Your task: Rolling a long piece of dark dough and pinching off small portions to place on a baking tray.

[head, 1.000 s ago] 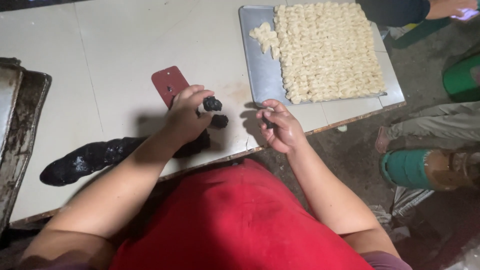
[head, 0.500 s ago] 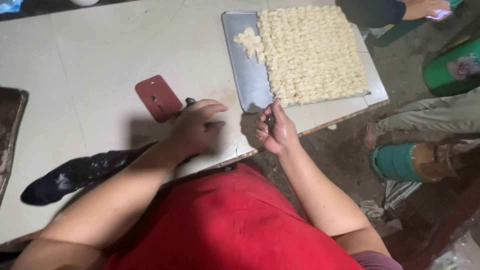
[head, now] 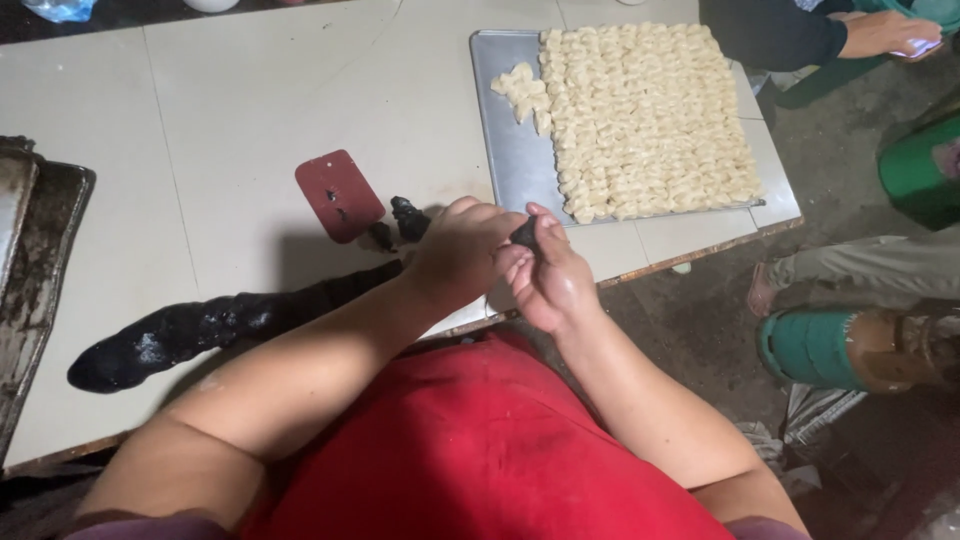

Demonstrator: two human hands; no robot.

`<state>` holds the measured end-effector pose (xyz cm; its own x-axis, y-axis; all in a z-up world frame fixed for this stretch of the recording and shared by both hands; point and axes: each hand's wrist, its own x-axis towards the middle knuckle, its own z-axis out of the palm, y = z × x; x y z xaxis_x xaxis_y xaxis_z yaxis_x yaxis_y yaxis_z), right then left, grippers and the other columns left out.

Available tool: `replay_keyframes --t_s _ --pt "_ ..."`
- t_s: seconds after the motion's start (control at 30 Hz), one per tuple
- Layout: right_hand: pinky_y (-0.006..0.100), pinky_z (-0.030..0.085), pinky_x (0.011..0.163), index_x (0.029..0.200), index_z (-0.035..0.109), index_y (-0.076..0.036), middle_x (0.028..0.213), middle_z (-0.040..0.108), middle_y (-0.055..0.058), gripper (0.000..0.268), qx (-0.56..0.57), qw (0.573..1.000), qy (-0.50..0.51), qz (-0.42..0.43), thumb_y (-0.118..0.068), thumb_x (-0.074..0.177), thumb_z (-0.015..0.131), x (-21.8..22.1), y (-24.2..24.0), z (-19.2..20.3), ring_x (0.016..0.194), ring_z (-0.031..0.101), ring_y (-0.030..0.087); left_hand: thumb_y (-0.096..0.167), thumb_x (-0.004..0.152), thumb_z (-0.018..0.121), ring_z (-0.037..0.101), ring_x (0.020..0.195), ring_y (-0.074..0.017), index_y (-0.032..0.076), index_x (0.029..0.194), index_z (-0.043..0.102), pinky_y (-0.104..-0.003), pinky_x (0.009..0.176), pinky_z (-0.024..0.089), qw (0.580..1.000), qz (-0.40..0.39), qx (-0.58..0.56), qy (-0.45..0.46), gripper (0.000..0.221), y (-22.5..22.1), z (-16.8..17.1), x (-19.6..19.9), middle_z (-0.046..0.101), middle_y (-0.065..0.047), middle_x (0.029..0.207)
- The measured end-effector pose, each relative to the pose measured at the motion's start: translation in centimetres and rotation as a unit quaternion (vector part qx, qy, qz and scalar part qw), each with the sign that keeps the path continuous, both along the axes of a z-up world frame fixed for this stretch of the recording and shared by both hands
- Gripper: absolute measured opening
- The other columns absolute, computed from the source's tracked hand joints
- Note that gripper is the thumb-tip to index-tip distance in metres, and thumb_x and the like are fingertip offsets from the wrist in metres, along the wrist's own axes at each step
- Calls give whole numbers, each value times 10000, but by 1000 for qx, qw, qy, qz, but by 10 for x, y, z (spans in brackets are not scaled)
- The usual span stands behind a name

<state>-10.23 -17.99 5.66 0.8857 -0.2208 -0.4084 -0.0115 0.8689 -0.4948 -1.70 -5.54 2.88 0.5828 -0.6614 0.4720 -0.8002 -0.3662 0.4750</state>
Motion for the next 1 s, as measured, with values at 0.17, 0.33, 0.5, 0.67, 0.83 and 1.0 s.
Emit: replay_keyframes --t_s 0.17,0.33,0.5,0.67,0.83,1.0 --pt "254 527 697 1342 449 -133 845 387 -11 264 -109 992 0 69 -255 1110 482 2 -9 -32 702 451 110 234 907 769 709 768 -183 227 955 717 -360 820 559 999 -12 -23 30 70 6 8 6 671 43 758" --pt "219 507 546 1188 643 -194 771 665 43 388 -38 989 22 141 -535 1017 571 4 -33 -60 594 597 102 251 1009 673 685 795 -247 220 1035 752 -414 835 523 964 44 -9 260 89 35 11 28 688 -26 791" --pt "257 467 490 1183 645 -189 658 591 64 302 -23 982 2 189 -429 1005 599 4 -46 -85 512 539 138 238 963 712 650 1103 -345 174 1052 775 -495 866 579 970 101 88 202 126 76 -39 48 701 -56 1093" --pt "419 641 877 1265 662 -63 1238 710 277 352 27 980 -99 169 -302 1025 564 0 -50 -57 1021 764 300 147 822 829 554 1224 -419 145 1066 738 -556 906 587 973 133 87 169 261 88 -32 49 600 -80 1273" --pt "304 592 754 1278 648 -176 1261 696 169 317 -2 977 -153 152 -359 1027 587 -13 -69 -64 959 738 251 167 881 782 648 1127 -294 212 1127 654 -477 968 533 983 81 -3 167 280 75 5 40 645 1 1182" --pt "194 429 481 957 663 -146 813 613 67 397 -22 988 -58 140 -530 1017 583 -8 -65 -55 556 498 89 220 911 755 688 1062 -277 238 1135 692 -465 946 551 985 10 -9 172 233 49 3 33 692 18 1145"
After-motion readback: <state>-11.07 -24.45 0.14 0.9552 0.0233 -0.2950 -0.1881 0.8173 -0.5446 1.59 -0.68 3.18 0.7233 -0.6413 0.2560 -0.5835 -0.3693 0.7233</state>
